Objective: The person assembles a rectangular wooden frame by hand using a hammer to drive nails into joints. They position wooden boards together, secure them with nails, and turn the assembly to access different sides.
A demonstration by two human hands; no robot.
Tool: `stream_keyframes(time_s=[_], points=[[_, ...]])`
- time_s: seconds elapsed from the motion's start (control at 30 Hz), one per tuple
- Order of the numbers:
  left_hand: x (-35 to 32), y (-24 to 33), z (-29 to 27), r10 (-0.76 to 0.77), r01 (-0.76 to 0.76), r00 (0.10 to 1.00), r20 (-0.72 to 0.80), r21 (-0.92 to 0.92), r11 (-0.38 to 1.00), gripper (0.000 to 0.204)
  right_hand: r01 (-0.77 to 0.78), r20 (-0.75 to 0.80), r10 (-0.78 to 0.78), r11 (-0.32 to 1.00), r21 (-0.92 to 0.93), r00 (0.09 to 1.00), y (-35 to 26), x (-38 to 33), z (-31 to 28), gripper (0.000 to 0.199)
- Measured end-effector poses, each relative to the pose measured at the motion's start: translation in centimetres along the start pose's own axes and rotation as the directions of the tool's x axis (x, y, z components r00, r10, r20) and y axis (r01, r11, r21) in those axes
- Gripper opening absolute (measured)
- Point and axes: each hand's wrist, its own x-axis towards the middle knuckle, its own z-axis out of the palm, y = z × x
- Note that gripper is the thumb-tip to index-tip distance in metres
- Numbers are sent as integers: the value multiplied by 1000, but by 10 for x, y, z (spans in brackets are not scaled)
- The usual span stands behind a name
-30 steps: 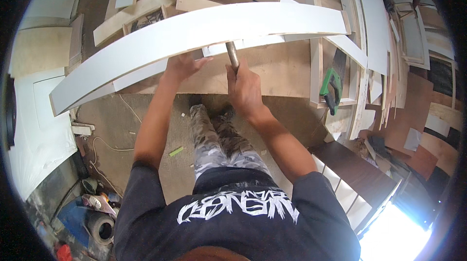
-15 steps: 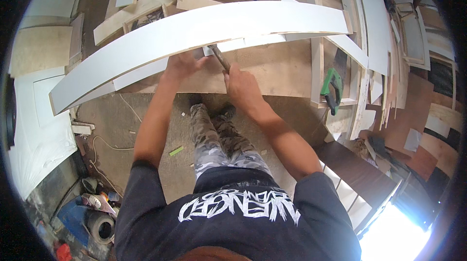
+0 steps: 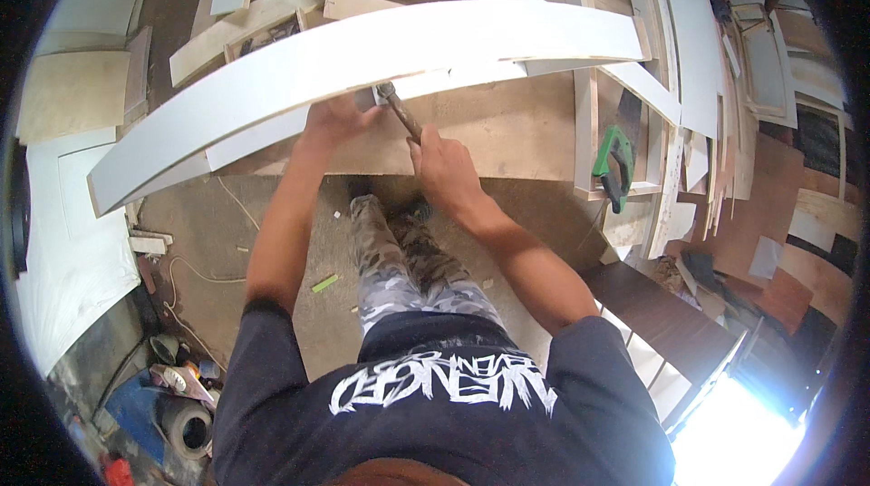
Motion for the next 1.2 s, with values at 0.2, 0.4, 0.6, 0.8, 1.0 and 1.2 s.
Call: stream_keyframes(time_s=[0.2, 0.4, 0.6, 0.8, 1.0, 1.2], points=[[-4, -2, 2, -152, 170, 972, 182, -90, 981, 99, -77, -6, 77, 997, 4, 997, -14, 5, -10, 24], [-6, -7, 5, -82, 85, 993, 89, -28, 996, 103, -93, -101, 104, 990, 108, 989, -17, 4, -12, 26], [0, -4, 10, -11, 14, 996, -92, 32, 999, 101, 47, -97, -48, 999, -12, 994, -11, 11, -9, 26], [-3, -8, 10, -9, 12, 995, -99, 33, 999, 106, -53, -106, 73, 982, 180, 992, -34, 6, -26, 25], [1, -2, 7, -68, 57, 988, -141, -78, 995, 85, -14, -123, 32, 989, 148, 992, -32, 3, -18, 24], [5, 0, 0, -154, 142, 986, -57, -180, 973, 74, -15, -115, 31, 989, 146, 993, -36, 3, -20, 24]])
